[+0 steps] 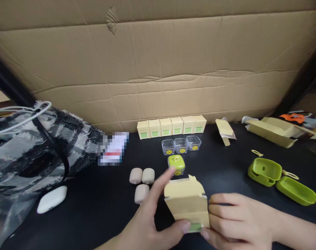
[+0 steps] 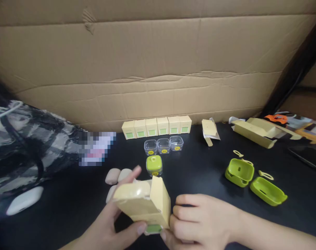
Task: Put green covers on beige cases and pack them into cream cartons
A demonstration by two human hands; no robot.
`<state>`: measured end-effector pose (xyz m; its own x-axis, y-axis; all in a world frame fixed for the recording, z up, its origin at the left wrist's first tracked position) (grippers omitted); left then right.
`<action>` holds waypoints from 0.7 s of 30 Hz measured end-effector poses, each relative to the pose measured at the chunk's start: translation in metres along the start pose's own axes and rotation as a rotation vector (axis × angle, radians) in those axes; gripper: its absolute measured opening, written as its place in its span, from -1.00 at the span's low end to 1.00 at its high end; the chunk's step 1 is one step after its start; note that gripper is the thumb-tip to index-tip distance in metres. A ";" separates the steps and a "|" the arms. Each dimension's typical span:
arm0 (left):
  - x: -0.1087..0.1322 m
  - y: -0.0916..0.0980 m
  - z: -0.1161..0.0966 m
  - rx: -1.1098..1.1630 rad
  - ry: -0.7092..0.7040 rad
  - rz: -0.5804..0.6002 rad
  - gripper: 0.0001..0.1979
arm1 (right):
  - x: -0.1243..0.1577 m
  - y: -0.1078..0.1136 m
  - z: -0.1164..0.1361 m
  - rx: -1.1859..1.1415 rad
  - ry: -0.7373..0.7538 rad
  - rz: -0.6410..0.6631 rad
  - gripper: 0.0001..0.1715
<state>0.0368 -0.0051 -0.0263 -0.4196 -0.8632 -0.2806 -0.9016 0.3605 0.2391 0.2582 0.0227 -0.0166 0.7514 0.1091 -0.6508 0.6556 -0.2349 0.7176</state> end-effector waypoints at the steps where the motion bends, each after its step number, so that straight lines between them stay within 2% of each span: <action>1: -0.001 0.001 0.000 -0.075 -0.015 0.004 -0.18 | 0.001 -0.001 -0.001 -0.036 0.017 0.014 -0.81; 3: -0.002 0.001 0.000 -0.136 -0.092 -0.009 -0.26 | 0.002 -0.001 -0.003 -0.120 -0.068 -0.007 -0.81; 5: -0.002 0.000 0.000 -0.145 -0.157 -0.028 -0.32 | 0.004 0.002 -0.007 -0.207 -0.251 -0.100 -0.88; 7: -0.002 -0.002 0.001 -0.158 -0.155 -0.023 -0.36 | 0.003 0.006 -0.014 -0.259 -0.447 -0.221 -0.85; 9: -0.001 -0.003 0.002 -0.172 -0.110 -0.008 -0.39 | 0.000 0.009 -0.025 -0.240 -0.605 -0.252 -0.78; 12: 0.000 -0.003 0.003 -0.194 -0.065 -0.007 -0.39 | -0.013 0.009 -0.047 -0.182 -0.744 -0.114 -0.83; 14: -0.001 -0.002 0.004 -0.203 -0.072 -0.006 -0.38 | -0.024 0.006 -0.062 -0.206 -0.768 0.032 -0.90; 17: -0.003 0.000 0.005 -0.187 -0.085 0.005 -0.34 | -0.036 -0.003 -0.076 -0.248 -0.788 0.201 -0.87; 21: -0.002 -0.001 0.005 -0.179 -0.059 0.012 -0.34 | -0.035 -0.015 -0.079 -0.273 -0.818 0.236 -0.91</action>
<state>0.0379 -0.0015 -0.0309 -0.4401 -0.8352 -0.3297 -0.8656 0.2970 0.4030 0.2274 0.0983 0.0151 0.6492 -0.6608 -0.3767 0.5639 0.0857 0.8214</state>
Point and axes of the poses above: each hand's wrist, its own x-axis away from the middle knuckle, its own y-axis out of the back of the hand, z = x × y, the point moved 1 cm from there along -x, towards the middle knuckle, and after that the axes turned 5 degrees about x, right-handed, at the moved point
